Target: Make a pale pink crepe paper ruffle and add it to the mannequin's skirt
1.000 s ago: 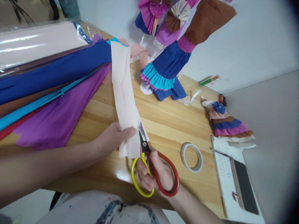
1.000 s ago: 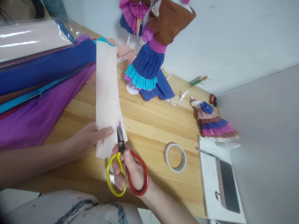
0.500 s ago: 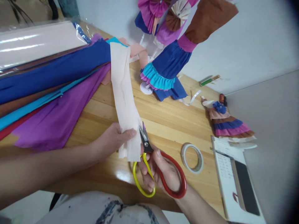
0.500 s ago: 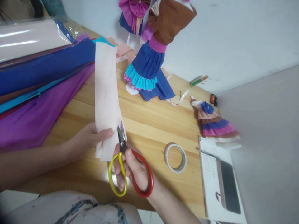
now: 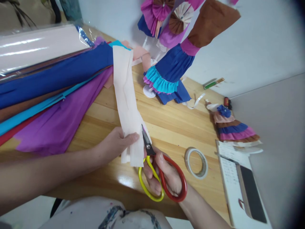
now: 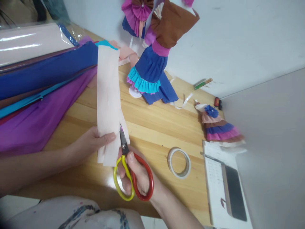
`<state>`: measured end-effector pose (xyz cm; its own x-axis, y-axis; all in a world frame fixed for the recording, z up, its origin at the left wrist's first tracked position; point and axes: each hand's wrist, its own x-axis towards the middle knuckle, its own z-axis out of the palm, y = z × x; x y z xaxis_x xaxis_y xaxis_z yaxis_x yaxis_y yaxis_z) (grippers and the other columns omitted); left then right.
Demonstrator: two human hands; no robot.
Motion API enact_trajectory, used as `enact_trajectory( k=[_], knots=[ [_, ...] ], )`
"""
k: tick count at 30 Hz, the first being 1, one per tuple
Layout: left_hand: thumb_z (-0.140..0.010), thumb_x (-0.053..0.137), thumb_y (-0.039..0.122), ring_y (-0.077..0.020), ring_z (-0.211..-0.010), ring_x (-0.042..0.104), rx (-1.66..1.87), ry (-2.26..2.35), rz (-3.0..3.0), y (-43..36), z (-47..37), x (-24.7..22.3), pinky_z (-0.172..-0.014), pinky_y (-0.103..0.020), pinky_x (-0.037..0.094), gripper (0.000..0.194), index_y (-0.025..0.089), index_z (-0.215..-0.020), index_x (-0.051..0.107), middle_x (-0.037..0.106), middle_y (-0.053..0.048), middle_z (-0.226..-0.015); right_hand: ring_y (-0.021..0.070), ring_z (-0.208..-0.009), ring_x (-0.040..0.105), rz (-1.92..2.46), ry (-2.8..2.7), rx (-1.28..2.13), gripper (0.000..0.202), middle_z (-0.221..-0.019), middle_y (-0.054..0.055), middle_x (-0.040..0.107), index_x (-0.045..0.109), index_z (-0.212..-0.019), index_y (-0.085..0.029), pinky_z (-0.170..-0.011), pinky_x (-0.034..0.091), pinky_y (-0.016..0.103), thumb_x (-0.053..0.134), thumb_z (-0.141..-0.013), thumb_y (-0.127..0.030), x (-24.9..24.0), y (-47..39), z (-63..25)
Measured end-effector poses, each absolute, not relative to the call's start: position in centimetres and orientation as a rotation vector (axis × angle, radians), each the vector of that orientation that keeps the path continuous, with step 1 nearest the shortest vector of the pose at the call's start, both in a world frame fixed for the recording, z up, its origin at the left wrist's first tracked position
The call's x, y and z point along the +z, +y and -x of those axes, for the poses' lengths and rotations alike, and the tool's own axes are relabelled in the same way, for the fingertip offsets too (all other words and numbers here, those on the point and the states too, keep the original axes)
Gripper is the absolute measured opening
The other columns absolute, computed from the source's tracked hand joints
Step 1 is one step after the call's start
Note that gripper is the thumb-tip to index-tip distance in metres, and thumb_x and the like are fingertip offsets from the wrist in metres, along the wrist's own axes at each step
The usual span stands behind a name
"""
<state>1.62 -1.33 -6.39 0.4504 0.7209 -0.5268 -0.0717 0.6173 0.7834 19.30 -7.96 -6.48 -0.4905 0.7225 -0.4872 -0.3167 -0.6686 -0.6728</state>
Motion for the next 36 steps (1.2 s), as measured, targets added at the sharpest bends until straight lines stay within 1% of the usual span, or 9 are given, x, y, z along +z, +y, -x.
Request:
enact_trajectory(
  k=[4,9,12,20,24,28,31,34,36],
  knots=[
    [-0.076,0.062,0.039,-0.0179,-0.058,0.065,0.521,0.952,-0.795,-1.2,-1.6,-6.0,-0.055,-0.024,0.049,0.031,0.009,-0.069,0.069,0.072,-0.010,-0.067,0.0024,-0.034,0.045,1.007,-0.715,2.179,0.050,-0.067,-0.005,0.056,0.050,-0.095,-0.020,-0.034,0.039,0.013,0.054,-0.085,-0.068,-6.2,-7.8,-19.5],
    [-0.075,0.065,0.037,-0.0175,-0.059,0.066,0.568,0.903,-0.789,-1.1,-1.6,-6.1,-0.059,-0.024,0.051,0.028,0.010,-0.068,0.070,0.073,-0.009,-0.068,0.0025,-0.035,0.046,1.064,-0.841,2.129,0.048,-0.067,-0.004,0.056,0.051,-0.094,-0.018,-0.032,0.035,0.012,0.053,-0.087,-0.066,-5.5,-7.2,-19.5],
    [-0.073,0.067,0.037,-0.0180,-0.060,0.066,0.582,0.900,-0.788,-1.1,-1.6,-6.2,-0.060,-0.025,0.052,0.027,0.011,-0.066,0.069,0.072,-0.008,-0.066,0.0032,-0.035,0.045,1.129,-0.944,2.078,0.047,-0.065,-0.004,0.054,0.051,-0.094,-0.018,-0.032,0.035,0.013,0.052,-0.088,-0.064,-5.3,-7.0,-19.5],
    [-0.075,0.065,0.037,-0.0186,-0.061,0.065,0.542,1.017,-0.835,-1.3,-1.6,-6.6,-0.057,-0.025,0.049,0.028,0.010,-0.073,0.071,0.072,-0.008,-0.069,0.0015,-0.030,0.035,1.239,-0.935,2.028,0.043,-0.059,-0.008,0.048,0.051,-0.091,-0.020,-0.029,0.030,0.013,0.047,-0.092,-0.062,-6.0,-7.5,-19.5],
    [-0.075,0.068,0.043,-0.0203,-0.066,0.067,0.528,0.894,-0.755,-1.3,-1.3,-6.8,-0.064,-0.028,0.052,0.034,0.009,-0.075,0.071,0.073,-0.011,-0.075,0.0011,-0.031,0.036,1.230,-0.942,2.019,0.042,-0.061,-0.008,0.048,0.050,-0.089,-0.020,-0.030,0.031,0.013,0.047,-0.091,-0.062,-6.2,-7.8,-19.4],
    [-0.071,0.075,0.042,-0.0225,-0.070,0.068,0.578,0.771,-0.596,-1.0,-1.2,-6.3,-0.068,-0.032,0.055,0.036,0.010,-0.086,0.070,0.073,-0.011,-0.077,0.0010,-0.031,0.036,1.214,-0.952,2.026,0.043,-0.061,-0.007,0.048,0.049,-0.086,-0.019,-0.030,0.031,0.013,0.048,-0.092,-0.061,-6.1,-7.8,-19.3],
    [-0.074,0.072,0.047,-0.0243,-0.070,0.069,0.626,0.760,-0.477,-0.7,-1.2,-5.8,-0.070,-0.036,0.056,0.042,0.009,-0.091,0.069,0.074,-0.013,-0.080,0.0012,-0.031,0.036,1.207,-0.934,2.022,0.042,-0.060,-0.008,0.048,0.050,-0.087,-0.019,-0.030,0.031,0.013,0.048,-0.092,-0.060,-6.2,-7.8,-19.3],
    [-0.076,0.070,0.049,-0.0259,-0.076,0.070,0.662,0.812,-0.377,-0.2,-1.3,-5.5,-0.077,-0.037,0.056,0.043,0.009,-0.091,0.070,0.075,-0.014,-0.086,0.0012,-0.031,0.036,1.194,-0.925,2.016,0.039,-0.060,-0.008,0.048,0.051,-0.090,-0.019,-0.030,0.032,0.013,0.048,-0.093,-0.057,-6.4,-7.9,-19.2],
    [-0.076,0.071,0.048,-0.0258,-0.079,0.070,0.688,0.860,-0.361,0.0,-1.3,-5.4,-0.080,-0.037,0.056,0.041,0.009,-0.088,0.070,0.075,-0.014,-0.087,0.0012,-0.031,0.036,1.189,-0.926,2.025,0.038,-0.061,-0.007,0.048,0.052,-0.091,-0.018,-0.030,0.031,0.013,0.049,-0.094,-0.056,-6.4,-8.0,-19.2]
  ],
)
